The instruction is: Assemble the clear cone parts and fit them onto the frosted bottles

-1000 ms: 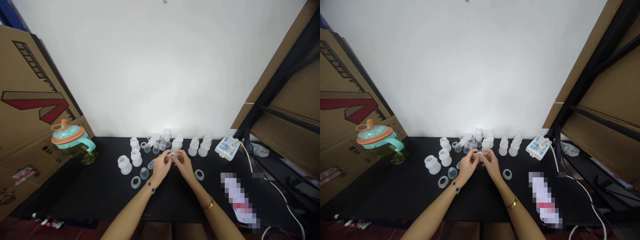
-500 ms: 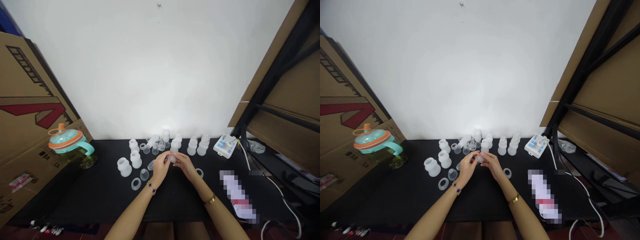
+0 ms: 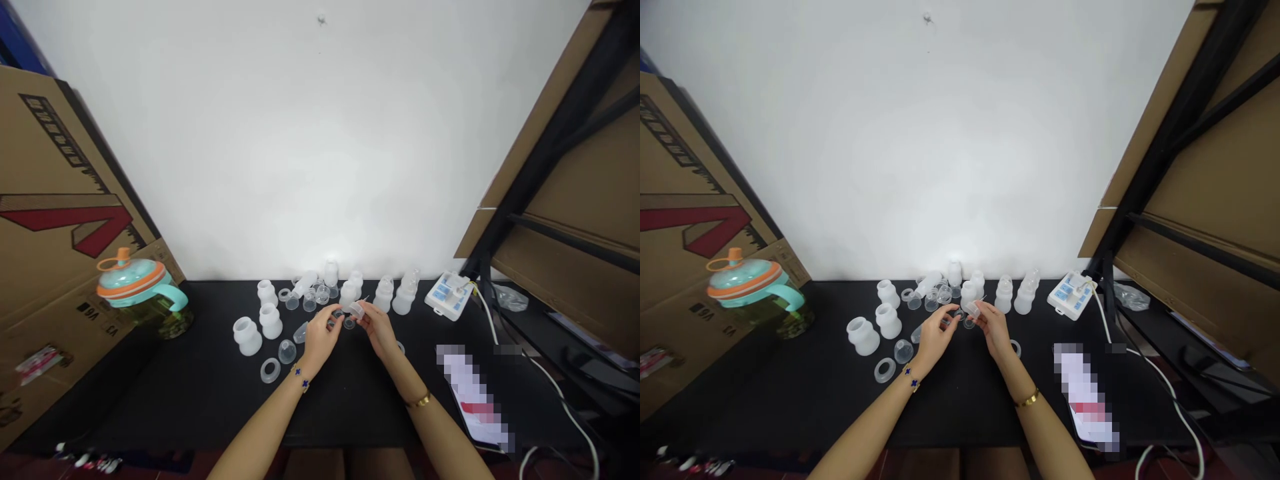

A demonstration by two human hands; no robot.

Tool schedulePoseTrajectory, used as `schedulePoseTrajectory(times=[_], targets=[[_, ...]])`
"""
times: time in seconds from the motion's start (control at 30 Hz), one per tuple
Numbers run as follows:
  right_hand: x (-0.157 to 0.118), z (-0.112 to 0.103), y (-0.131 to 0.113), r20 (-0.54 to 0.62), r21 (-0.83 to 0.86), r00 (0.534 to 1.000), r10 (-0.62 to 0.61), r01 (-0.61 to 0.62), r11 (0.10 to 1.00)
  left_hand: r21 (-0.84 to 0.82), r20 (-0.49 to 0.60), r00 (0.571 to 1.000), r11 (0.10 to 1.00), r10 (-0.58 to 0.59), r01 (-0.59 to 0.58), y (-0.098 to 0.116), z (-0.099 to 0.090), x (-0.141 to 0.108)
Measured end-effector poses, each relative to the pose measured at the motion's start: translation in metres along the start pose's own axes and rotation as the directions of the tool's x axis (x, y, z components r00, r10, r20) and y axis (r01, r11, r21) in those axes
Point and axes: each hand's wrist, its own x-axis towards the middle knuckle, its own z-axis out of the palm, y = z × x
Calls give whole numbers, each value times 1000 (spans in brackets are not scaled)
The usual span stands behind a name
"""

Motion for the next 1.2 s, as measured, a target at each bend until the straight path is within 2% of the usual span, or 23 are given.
schedulePoseTrajectory(times=[0.23,0.37,0.47,0.53,0.6,0.73,0.83,1.0,1.1,1.2], targets=[[0,-1,-1,-14,20,1000,-9,9,1000,10,8,1000,1000,-10,10,-2,-1,0],[3,-2,-1,-65,-34,998,-25,23,999,42,9,1000,999,-6,5,-1,-3,1],[4,-3,-2,-118,-169,983,-140,119,978,99,-31,999,995,21,-18,-2,-4,1],[2,-4,-3,-101,-283,959,-266,228,931,134,-44,997,989,68,-62,-4,-4,2],[-2,-4,-6,-47,-424,917,-395,340,839,147,-45,993,984,105,-98,-6,-4,3],[-10,-2,-12,195,-681,823,-534,505,530,146,-43,992,983,120,-112,-8,-3,4],[-9,2,-15,356,-763,779,-516,561,321,138,-43,991,983,129,-122,-9,-4,3],[0,12,-12,491,-824,750,-443,565,42,129,-17,991,983,131,-128,-8,-6,3],[3,16,-8,543,-825,742,-393,559,-84,130,-20,991,984,129,-125,-11,-6,4],[6,16,-5,573,-815,734,-366,557,-159,124,-30,990,984,136,-132,-14,-4,4]])
